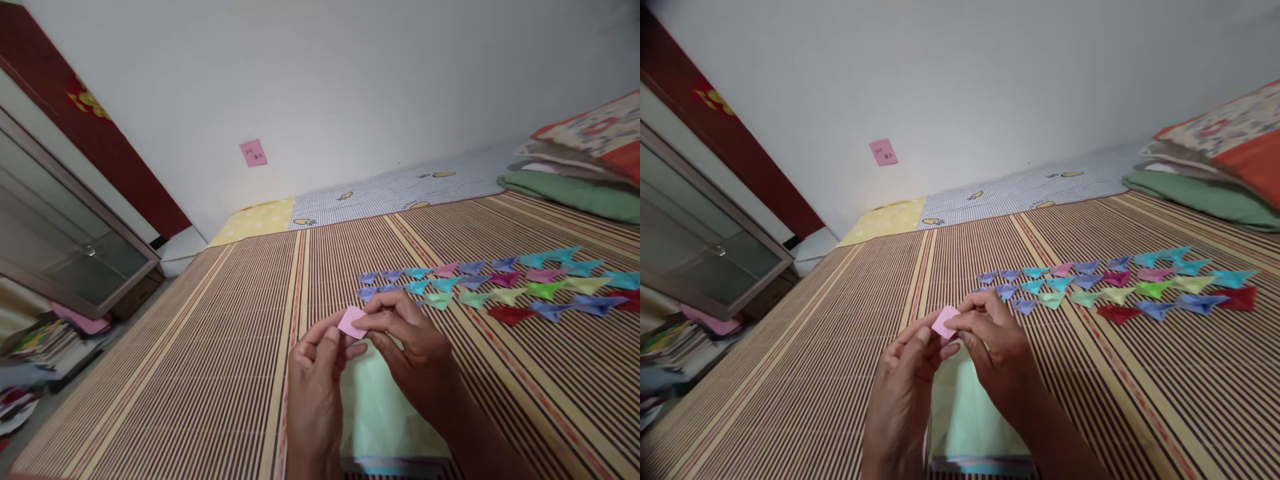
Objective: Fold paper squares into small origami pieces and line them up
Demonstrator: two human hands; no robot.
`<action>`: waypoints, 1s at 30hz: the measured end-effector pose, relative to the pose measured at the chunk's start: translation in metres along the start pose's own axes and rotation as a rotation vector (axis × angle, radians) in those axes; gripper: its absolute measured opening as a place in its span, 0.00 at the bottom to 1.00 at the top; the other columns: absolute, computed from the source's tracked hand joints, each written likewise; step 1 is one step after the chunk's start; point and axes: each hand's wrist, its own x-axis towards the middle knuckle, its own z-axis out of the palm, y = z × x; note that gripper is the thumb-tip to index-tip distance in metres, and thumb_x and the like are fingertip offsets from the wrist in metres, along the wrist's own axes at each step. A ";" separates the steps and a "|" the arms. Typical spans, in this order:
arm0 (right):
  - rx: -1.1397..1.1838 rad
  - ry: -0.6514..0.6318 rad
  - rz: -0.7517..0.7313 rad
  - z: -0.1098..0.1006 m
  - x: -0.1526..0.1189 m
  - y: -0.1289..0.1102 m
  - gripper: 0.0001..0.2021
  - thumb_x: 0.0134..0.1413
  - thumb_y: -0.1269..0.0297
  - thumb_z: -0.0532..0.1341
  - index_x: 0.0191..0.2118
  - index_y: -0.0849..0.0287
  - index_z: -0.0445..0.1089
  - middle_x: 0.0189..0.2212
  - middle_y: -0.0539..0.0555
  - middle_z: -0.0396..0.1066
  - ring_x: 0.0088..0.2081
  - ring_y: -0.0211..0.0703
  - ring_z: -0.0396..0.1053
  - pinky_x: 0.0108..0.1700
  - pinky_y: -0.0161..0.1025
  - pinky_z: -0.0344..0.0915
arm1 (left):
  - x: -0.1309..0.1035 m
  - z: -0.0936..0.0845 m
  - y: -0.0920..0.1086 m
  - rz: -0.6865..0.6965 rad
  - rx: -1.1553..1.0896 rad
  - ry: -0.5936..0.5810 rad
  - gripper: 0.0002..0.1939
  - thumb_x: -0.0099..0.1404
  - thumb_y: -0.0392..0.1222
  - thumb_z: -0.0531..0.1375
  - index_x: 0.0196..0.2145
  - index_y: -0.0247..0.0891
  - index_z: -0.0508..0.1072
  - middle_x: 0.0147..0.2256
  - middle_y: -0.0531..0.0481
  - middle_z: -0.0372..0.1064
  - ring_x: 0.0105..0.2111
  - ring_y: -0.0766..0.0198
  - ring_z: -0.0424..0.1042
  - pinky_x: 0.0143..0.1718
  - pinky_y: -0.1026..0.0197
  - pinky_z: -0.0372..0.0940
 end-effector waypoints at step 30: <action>0.291 -0.051 0.205 -0.006 0.003 0.000 0.06 0.62 0.73 0.65 0.36 0.54 0.76 0.38 0.50 0.75 0.43 0.41 0.74 0.46 0.38 0.69 | 0.003 0.000 -0.008 0.386 0.195 0.004 0.04 0.61 0.34 0.70 0.33 0.43 0.85 0.38 0.48 0.83 0.42 0.59 0.81 0.47 0.60 0.76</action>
